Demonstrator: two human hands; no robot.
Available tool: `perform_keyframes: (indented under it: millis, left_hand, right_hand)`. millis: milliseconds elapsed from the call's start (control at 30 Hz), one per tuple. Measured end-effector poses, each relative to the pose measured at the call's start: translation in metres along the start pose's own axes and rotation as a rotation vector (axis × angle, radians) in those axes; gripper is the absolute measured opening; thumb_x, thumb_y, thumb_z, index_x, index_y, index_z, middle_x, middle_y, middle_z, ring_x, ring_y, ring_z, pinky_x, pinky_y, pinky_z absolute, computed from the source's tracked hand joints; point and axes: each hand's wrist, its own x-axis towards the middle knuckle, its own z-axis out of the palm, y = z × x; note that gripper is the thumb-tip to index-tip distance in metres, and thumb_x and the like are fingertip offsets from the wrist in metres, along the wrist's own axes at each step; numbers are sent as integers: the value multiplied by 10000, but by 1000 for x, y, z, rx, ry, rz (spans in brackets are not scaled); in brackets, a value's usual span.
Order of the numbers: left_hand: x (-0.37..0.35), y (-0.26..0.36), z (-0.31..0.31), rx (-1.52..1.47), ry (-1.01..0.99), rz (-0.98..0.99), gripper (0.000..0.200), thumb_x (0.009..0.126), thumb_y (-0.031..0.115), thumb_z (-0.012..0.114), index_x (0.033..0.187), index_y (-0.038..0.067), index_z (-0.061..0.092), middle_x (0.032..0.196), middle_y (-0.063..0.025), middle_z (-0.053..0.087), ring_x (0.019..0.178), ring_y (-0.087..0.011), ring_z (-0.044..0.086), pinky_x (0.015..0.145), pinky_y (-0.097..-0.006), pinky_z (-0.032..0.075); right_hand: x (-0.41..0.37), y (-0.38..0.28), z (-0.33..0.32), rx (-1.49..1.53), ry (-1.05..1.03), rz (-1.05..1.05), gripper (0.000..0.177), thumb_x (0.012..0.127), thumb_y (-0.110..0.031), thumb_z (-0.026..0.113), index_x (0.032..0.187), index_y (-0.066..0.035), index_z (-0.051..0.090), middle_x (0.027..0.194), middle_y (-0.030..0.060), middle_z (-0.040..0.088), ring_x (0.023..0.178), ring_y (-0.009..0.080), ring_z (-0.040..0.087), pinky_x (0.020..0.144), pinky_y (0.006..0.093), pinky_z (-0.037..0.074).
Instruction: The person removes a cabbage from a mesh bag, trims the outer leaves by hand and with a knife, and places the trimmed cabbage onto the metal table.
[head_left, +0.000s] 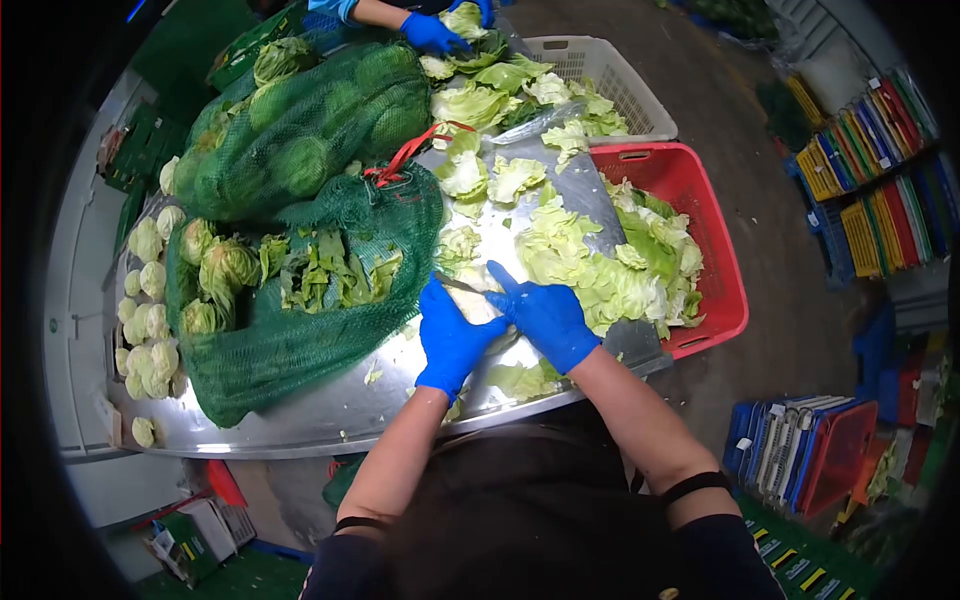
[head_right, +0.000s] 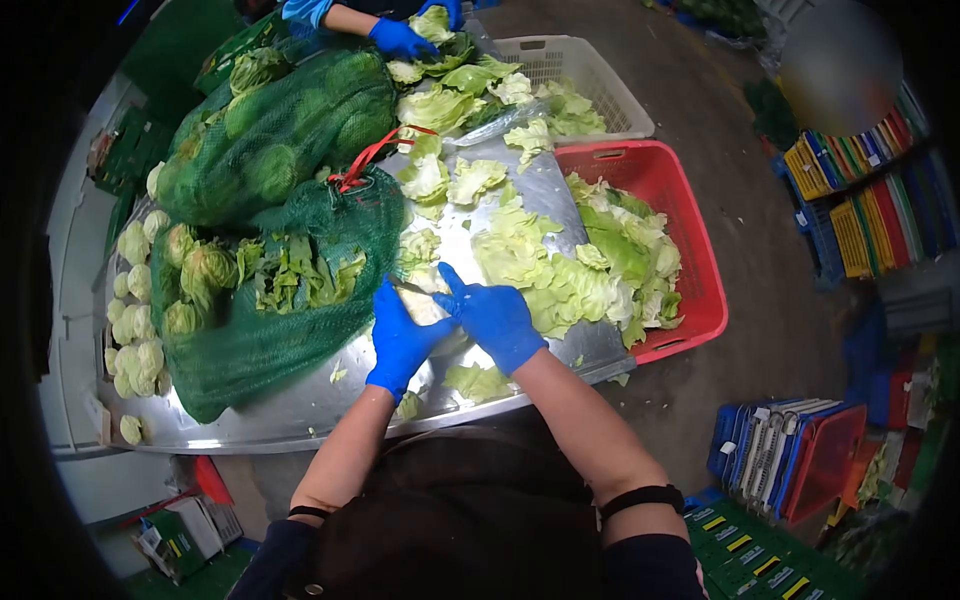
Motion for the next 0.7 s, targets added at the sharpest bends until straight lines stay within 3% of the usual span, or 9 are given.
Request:
perform_keyframes:
  millis: [100, 233, 300, 333, 400, 433, 600, 667, 700]
  left_hand:
    - [2, 3, -2, 38, -52, 102, 1183, 524, 445, 855, 1382, -90, 241, 1297, -278, 398, 1197, -411, 434, 1005, -446, 383]
    - [1, 2, 2, 78, 57, 169, 1164, 524, 434, 851, 1378, -82, 253, 1283, -281, 409, 1181, -410, 451, 993, -451, 395]
    - [-1, 7, -5, -21, -15, -29, 1150, 516, 420, 851, 1370, -85, 268, 1300, -294, 399, 1178, -422, 454, 987, -456, 403]
    - [-5, 6, -4, -19, -16, -30, 1150, 516, 420, 851, 1370, -85, 268, 1300, -294, 399, 1178, -422, 454, 987, -456, 403]
    - [-17, 2, 3, 22, 26, 146, 1159, 501, 398, 857, 1373, -84, 265, 1317, -304, 385, 1178, -436, 450, 986, -459, 406]
    - [-25, 4, 3, 73, -1, 205, 1215, 495, 414, 849, 1408, -71, 211, 1329, -286, 382, 1206, -425, 424, 1014, -454, 378]
    - [-29, 5, -10, -4, -78, 91, 1184, 516, 342, 854, 1429, -34, 200, 1369, -278, 344, 1264, -420, 372, 1075, -444, 326]
    - [-35, -19, -17, -12, -48, 324, 1170, 528, 336, 859, 1431, -23, 208, 1375, -254, 342, 1274, -405, 360, 1086, -441, 308]
    - [-41, -26, -22, -80, -71, 320, 1153, 540, 340, 861, 1427, -17, 217, 1371, -231, 341, 1285, -386, 343, 1096, -442, 287]
  right_hand:
    - [-16, -8, -7, 8, -58, 108, 562, 947, -456, 439, 1457, -250, 324, 683, 114, 633, 587, 282, 635, 512, 411, 491]
    - [-13, -8, -6, -26, -65, 127, 566, 946, -452, 442, 1461, -253, 318, 664, 112, 624, 595, 263, 638, 520, 389, 496]
    - [0, -3, -5, 97, -57, 43, 469, 949, -452, 437, 1340, -203, 503, 685, 141, 632, 627, 296, 642, 573, 416, 501]
    - [8, -1, -7, 99, -58, 44, 469, 949, -452, 437, 1340, -203, 503, 685, 141, 632, 627, 296, 642, 573, 416, 501]
    - [27, 5, -13, 138, 152, 187, 369, 953, -401, 444, 1075, -123, 652, 740, 146, 647, 615, 328, 626, 575, 446, 491]
    - [37, 8, -25, 236, 0, 293, 431, 952, -437, 436, 869, -81, 664, 782, 188, 651, 703, 370, 631, 634, 475, 485]
    - [26, 16, -18, 359, 99, 358, 401, 900, -462, 523, 958, -95, 675, 805, 178, 664, 771, 362, 641, 711, 444, 502]
    - [30, 15, -11, 370, 136, 394, 333, 865, -414, 581, 923, -98, 668, 794, 178, 660, 777, 360, 642, 705, 430, 507]
    - [30, 25, 1, 419, 177, 463, 295, 828, -386, 620, 897, -102, 656, 786, 169, 658, 763, 357, 640, 679, 423, 508]
